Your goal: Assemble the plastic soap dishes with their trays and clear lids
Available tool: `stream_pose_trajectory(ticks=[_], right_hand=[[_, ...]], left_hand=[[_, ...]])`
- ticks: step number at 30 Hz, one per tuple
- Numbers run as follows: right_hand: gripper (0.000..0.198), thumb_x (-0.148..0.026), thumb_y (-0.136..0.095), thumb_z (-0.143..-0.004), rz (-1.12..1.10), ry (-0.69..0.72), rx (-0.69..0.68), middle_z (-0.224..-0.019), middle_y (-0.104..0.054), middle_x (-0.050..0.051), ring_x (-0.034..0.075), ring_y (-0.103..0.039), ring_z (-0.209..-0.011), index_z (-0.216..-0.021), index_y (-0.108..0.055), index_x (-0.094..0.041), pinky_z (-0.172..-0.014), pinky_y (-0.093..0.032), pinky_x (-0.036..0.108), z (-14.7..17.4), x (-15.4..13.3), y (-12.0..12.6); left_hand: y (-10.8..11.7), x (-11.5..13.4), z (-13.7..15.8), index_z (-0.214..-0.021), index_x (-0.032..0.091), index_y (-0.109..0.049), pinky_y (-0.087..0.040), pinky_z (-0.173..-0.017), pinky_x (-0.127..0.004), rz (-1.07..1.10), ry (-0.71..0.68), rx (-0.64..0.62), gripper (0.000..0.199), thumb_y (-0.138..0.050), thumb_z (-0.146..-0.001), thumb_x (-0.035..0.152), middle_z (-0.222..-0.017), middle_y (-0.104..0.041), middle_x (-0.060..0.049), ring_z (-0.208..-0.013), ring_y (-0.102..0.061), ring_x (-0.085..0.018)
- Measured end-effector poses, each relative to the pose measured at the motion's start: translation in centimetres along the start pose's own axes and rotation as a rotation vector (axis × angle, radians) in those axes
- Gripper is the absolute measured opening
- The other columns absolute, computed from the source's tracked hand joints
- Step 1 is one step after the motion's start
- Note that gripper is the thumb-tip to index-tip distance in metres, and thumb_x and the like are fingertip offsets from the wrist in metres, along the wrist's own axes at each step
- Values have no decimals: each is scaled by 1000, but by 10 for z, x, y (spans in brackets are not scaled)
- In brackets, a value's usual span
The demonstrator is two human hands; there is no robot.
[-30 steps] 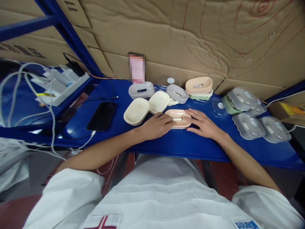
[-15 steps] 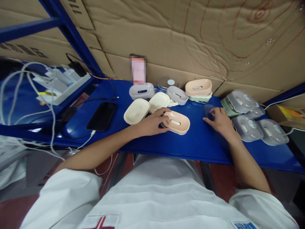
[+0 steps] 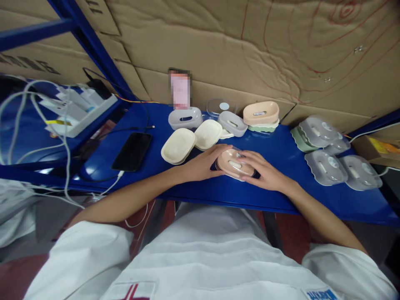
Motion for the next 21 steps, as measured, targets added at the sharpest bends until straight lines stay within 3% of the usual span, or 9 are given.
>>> stream_pose_trajectory(ticks=[8,21], right_hand=[[70,-46,-70,-103,45,-13,-16,-177,-34,9,35,-35,-164,-167,-42,-39,-131,-39,61,0,2,-1],[74,-39,-70,-103,63,68,-1,-177,-36,8,36,-34,-164,-170,-38,-41,-131,-38,63,0,-3,-2]], left_hand=[[-2,0,1,-170,31,-30,-39,-132,-59,6,-24,-24,85,-76,-100,39,-170,-43,-18,-161,-42,-33],[-1,0,1,-170,33,-32,-40,-130,-61,18,-45,-14,84,-76,-99,40,-165,-47,-18,-157,-45,-35]])
Point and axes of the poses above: each hand's wrist, its own z-axis away from the middle knuckle, its own y-axis out of the back of the hand, x = y × z, the point moved 7 cm from there along -z, towards the middle knuckle
